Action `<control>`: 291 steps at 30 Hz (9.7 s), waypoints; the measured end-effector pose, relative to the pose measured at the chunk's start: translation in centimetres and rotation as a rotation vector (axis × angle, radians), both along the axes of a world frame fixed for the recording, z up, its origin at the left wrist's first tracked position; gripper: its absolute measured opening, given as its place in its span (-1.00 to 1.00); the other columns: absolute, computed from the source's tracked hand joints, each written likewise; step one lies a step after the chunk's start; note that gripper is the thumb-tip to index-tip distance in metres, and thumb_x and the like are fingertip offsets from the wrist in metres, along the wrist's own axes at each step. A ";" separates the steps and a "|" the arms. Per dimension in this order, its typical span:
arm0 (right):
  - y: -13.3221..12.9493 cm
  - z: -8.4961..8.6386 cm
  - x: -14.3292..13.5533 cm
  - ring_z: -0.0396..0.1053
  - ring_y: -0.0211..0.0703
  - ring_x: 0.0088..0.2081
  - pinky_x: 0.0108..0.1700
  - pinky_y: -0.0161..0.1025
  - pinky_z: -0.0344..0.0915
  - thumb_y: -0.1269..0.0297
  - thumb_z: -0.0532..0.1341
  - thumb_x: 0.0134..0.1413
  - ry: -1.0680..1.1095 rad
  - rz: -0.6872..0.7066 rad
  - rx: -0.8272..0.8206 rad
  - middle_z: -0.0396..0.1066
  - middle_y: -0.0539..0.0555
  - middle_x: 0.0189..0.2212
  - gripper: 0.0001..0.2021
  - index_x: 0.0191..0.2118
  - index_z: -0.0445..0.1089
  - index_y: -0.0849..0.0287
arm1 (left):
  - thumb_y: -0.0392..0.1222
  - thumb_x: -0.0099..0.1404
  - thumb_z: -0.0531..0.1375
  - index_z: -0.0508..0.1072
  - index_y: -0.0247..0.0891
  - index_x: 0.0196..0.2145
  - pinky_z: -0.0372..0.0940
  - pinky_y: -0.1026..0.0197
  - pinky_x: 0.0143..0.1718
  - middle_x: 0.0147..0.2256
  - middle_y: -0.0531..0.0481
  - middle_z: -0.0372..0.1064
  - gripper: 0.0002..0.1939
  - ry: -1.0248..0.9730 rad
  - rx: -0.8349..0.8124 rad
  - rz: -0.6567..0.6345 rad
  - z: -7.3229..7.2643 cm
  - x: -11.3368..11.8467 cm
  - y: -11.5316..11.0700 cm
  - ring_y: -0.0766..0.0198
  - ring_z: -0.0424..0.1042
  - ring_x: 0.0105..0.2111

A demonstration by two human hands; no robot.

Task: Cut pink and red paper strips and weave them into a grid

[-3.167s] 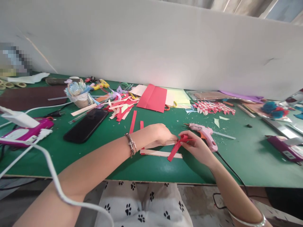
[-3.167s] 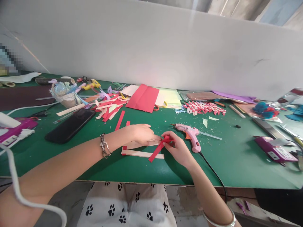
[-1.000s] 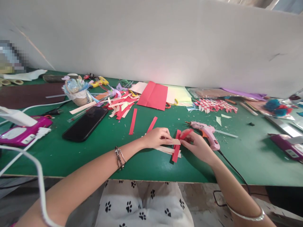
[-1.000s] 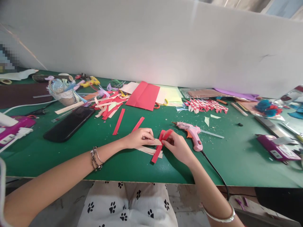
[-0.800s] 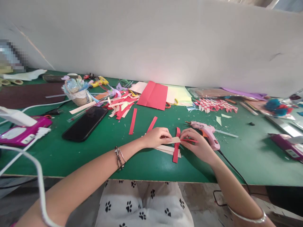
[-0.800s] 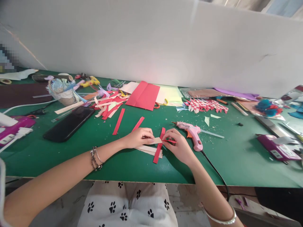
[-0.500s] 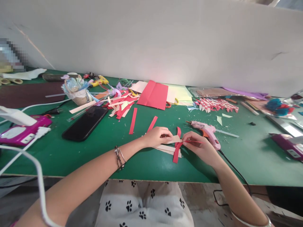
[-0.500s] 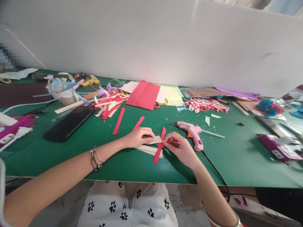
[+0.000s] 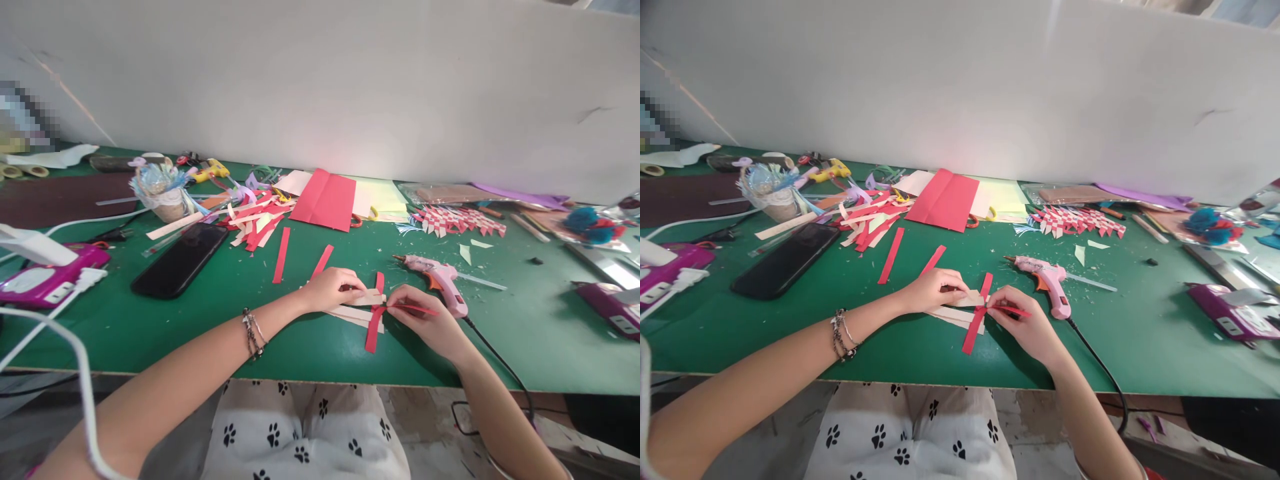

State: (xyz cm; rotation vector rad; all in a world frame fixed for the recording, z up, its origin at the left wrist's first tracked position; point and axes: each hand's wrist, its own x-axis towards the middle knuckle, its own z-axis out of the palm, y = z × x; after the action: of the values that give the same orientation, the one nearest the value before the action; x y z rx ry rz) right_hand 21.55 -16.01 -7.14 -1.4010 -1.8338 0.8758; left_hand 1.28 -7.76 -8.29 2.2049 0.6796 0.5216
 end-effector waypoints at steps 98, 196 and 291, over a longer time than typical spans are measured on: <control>1.2 -0.8 -0.7 0.31 -0.21 -0.38 -0.34 -0.28 0.24 0.38 0.10 -0.02 -0.185 -0.007 0.107 0.37 0.04 -0.38 -0.90 -0.36 0.35 0.15 | -0.23 0.28 -0.01 0.38 -0.27 -0.21 0.19 0.31 -0.42 -0.38 0.03 0.25 -0.79 -0.002 0.002 0.054 0.4 -0.5 -0.1 0.39 0.24 -0.47; 5.0 2.4 -0.7 0.30 -0.11 -0.28 -0.23 -0.15 0.16 0.26 0.04 0.11 -0.759 0.436 0.153 0.32 0.09 -0.28 -0.85 -0.24 0.31 0.13 | 0.33 0.15 -0.10 -0.06 -0.19 0.22 -0.30 -0.19 0.16 0.25 -0.10 -0.32 -0.19 0.673 0.239 0.311 1.6 -2.5 -6.5 -0.01 -0.28 0.22; 6.1 2.4 -7.6 0.31 -0.08 -0.26 -0.35 -0.23 0.24 0.05 0.06 0.05 -0.555 0.199 0.399 0.31 0.11 -0.25 -0.69 -0.17 0.22 0.14 | -0.03 0.21 0.11 0.29 -0.17 -0.02 0.18 0.10 -0.05 -0.07 -0.08 0.22 -0.61 0.363 0.328 0.299 1.5 -9.8 -4.2 0.15 0.22 -0.06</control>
State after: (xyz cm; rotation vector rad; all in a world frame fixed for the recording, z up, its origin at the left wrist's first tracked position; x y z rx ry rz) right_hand 13.98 -9.93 -4.71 -1.2929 -2.4285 0.1778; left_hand -8.53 -11.92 -6.76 2.5523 1.2003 0.4038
